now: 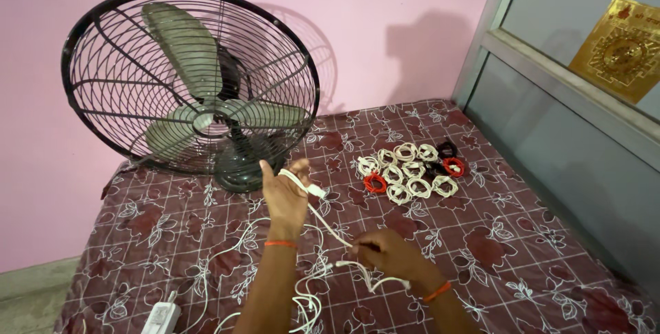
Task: The person coils white electrical cables into neat loops on a table. They repeatedly pick up sections of cable, wrap them into circular bundles, and place them on the table alongside previously coiled red and black cables.
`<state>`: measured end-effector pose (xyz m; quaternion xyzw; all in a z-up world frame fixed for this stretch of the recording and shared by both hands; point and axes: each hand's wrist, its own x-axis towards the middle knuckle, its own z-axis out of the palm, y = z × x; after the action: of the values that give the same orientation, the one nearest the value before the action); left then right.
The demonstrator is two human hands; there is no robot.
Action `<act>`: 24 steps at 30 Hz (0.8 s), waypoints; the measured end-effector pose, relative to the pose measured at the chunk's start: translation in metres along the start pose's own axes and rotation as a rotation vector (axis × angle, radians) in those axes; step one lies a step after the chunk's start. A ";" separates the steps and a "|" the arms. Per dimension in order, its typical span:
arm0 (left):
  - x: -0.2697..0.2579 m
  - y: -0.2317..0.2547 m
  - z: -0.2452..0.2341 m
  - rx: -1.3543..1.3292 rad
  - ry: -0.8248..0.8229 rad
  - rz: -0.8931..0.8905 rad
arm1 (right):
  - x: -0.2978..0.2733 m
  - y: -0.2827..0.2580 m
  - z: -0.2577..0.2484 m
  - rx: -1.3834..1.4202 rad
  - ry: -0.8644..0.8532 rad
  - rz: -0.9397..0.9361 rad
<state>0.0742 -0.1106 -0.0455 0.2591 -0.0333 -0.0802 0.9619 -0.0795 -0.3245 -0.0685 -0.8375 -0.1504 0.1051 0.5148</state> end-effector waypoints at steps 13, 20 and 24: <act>-0.013 -0.017 0.001 0.738 -0.150 -0.026 | -0.006 -0.065 -0.016 -0.314 0.191 -0.185; -0.023 -0.040 -0.006 1.112 -0.291 -0.165 | -0.001 -0.067 -0.036 -0.264 0.290 -0.184; -0.038 -0.043 0.005 1.166 -0.378 -0.290 | -0.005 -0.073 -0.049 -0.204 0.400 -0.173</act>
<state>0.0300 -0.1431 -0.0633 0.7242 -0.2057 -0.2229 0.6193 -0.0784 -0.3357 0.0184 -0.8733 -0.1266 -0.1232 0.4540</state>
